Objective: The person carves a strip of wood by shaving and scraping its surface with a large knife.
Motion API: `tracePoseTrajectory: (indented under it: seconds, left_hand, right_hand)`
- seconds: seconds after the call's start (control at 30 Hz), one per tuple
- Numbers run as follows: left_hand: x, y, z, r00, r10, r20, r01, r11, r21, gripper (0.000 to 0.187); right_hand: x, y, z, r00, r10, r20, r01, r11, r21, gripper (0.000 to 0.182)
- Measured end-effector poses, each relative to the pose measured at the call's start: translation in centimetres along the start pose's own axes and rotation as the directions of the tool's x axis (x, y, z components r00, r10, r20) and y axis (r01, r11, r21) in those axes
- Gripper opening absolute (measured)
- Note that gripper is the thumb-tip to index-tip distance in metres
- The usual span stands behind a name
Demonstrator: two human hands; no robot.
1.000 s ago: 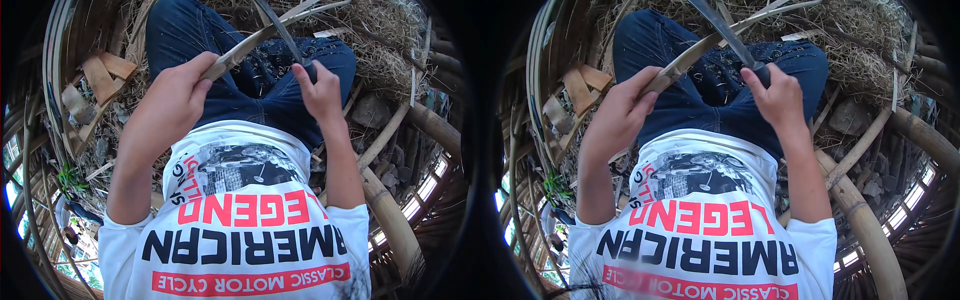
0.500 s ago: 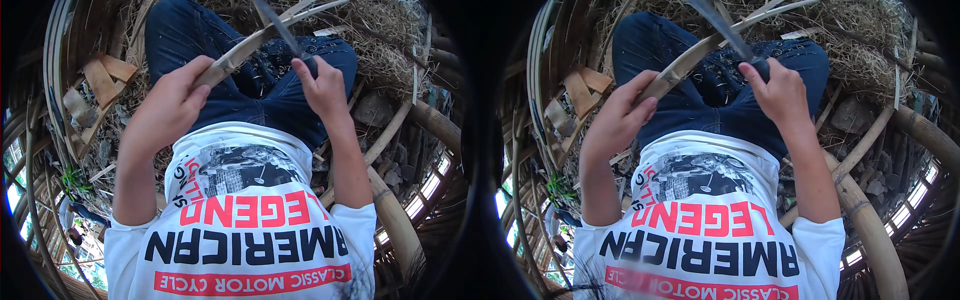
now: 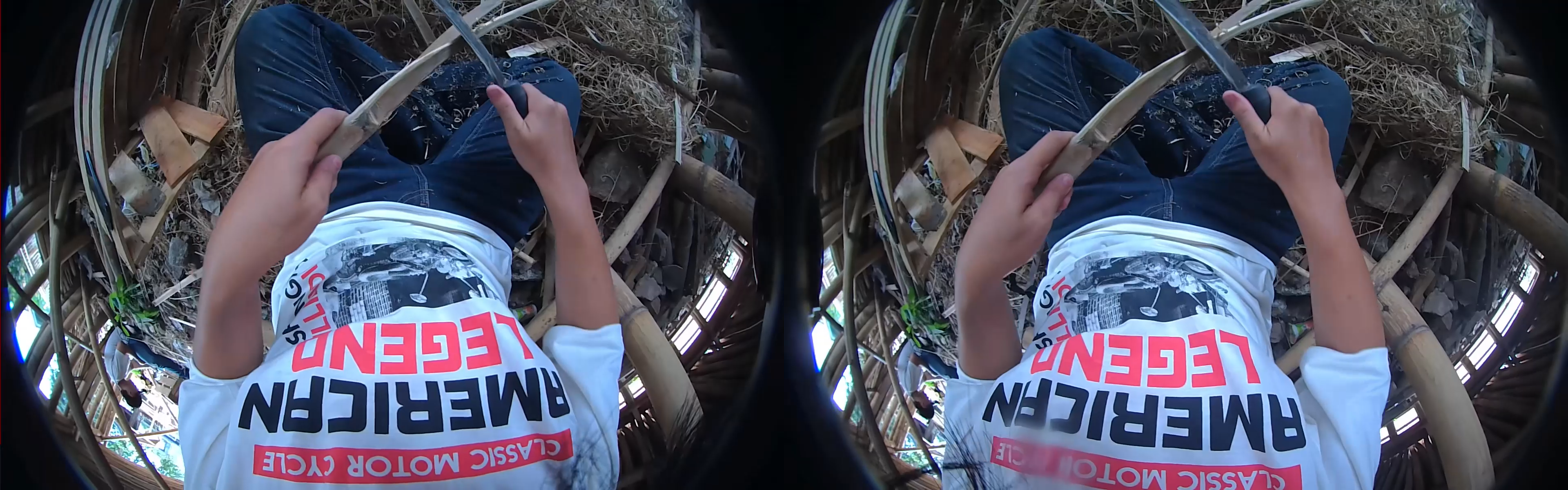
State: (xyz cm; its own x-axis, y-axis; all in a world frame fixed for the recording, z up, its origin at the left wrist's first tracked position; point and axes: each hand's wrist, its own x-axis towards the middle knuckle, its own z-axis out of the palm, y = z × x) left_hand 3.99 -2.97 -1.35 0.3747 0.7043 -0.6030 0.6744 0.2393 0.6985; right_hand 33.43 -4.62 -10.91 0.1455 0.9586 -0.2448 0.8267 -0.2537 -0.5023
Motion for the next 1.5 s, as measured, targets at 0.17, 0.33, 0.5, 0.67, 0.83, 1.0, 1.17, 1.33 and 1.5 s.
tracePoseTrajectory:
  seconds: [0.17, 0.33, 0.5, 0.67, 0.83, 1.0, 1.17, 1.33, 1.5]
  left_hand:
    - [-0.8, -0.2, 0.1, 1.0, -0.008, -0.002, 0.008, 1.0, 0.002, 0.032]
    - [-1.2, -0.3, 0.1, 1.0, 0.007, -0.021, -0.007, 1.0, -0.026, 0.031]
    - [-1.6, 0.7, 0.4, 0.999, -0.037, -0.016, 0.037, 0.999, 0.022, 0.033]
    - [-2.6, 1.0, 0.0, 0.997, -0.08, 0.003, 0.08, 0.997, -0.017, 0.034]
    - [-1.7, 0.6, 0.8, 0.999, -0.039, -0.009, 0.039, 0.999, -0.019, 0.036]
    - [-2.2, 1.0, 0.8, 0.996, -0.089, 0.027, 0.09, 0.996, -0.027, 0.037]
    - [-2.5, 1.2, 0.3, 0.995, -0.091, 0.046, 0.092, 0.995, -0.035, 0.037]
    - [-2.3, 0.7, 1.6, 0.995, -0.094, 0.019, 0.094, 0.995, -0.028, 0.038]
    - [-3.2, 0.5, 0.4, 0.993, -0.12, 0.024, 0.121, 0.99, -0.076, 0.037]
  right_hand:
    - [-0.5, 1.0, -0.6, 1.0, 0.007, -0.003, -0.007, 0.988, -0.152, 0.065]
    - [-1.0, 0.8, -0.1, 0.998, -0.006, -0.06, 0.006, 1.0, -0.006, 0.066]
    - [-0.5, 1.6, -0.3, 1.0, 0.008, -0.028, -0.01, 0.998, -0.068, 0.067]
    - [-1.8, 1.6, -1.2, 0.998, -0.056, 0.0, 0.056, 0.99, -0.132, 0.068]
    - [-1.4, 1.3, -0.7, 0.999, -0.019, -0.037, 0.015, 0.996, -0.093, 0.07]
    - [0.1, 3.1, -0.9, 0.993, -0.063, -0.095, 0.04, 0.974, -0.223, 0.07]
    - [-1.8, 1.2, -0.7, 0.988, -0.155, -0.006, 0.154, 0.986, -0.068, 0.072]
    - [1.0, 3.1, -0.2, 0.996, -0.028, -0.087, 0.012, 0.984, -0.177, 0.072]
    - [-0.5, 2.9, -0.6, 0.985, -0.164, -0.062, 0.149, 0.97, -0.193, 0.072]
